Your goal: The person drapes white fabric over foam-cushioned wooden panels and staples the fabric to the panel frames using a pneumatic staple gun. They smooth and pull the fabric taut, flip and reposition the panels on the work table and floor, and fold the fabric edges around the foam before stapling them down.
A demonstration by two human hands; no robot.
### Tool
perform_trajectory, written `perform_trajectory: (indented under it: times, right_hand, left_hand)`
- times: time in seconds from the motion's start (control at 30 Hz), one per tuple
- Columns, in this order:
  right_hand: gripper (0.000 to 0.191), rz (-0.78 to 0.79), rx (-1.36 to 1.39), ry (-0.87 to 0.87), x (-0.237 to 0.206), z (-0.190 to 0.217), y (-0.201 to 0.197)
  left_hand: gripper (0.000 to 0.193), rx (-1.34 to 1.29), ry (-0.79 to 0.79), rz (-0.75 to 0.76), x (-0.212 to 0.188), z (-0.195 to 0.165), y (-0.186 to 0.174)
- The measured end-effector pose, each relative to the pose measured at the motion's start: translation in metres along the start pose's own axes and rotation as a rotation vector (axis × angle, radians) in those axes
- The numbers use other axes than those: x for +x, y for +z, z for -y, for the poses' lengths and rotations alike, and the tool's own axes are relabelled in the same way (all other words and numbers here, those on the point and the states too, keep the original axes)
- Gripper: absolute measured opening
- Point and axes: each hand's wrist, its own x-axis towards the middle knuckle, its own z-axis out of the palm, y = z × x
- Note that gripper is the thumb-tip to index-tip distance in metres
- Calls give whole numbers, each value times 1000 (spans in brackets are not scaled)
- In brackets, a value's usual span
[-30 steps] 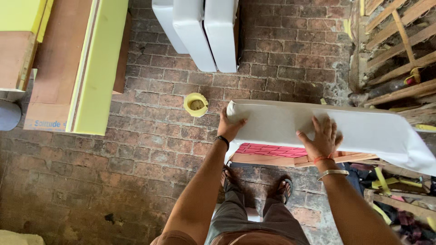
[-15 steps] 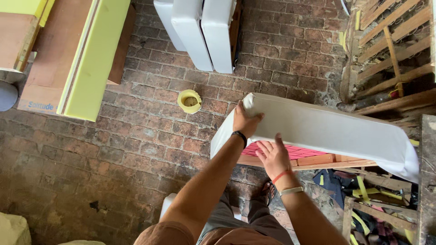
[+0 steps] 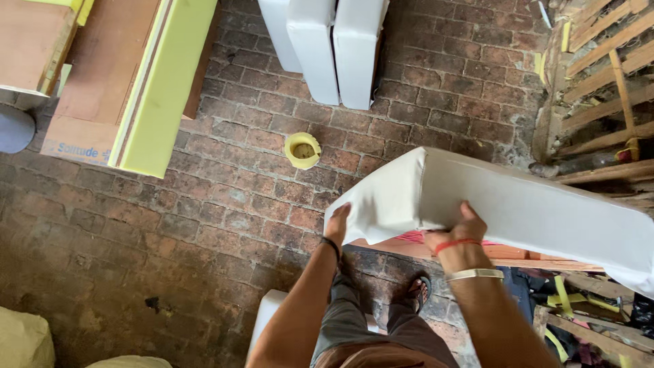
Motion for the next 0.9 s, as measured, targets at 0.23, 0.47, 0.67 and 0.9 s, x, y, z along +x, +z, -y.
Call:
perform_trajectory:
  times: [0.23,0.47,0.67,0.9]
  right_hand:
    - [50,-5,-19,83,-94,-32,73]
    - [48,-91,-193,87,-114,-55,79]
    - [34,-114,-299,185,-15,-31,68]
    - [29,-74,-457,305,160,-12,94]
  left_hand:
    - [90,-875,-379,-136,26,45,-112]
    - [61,-1280,24,-143,33,-5,-167]
    - [40,-1376,148,-281,8,-17,-193]
    - [25,-1473,45,-373,39,2,-155]
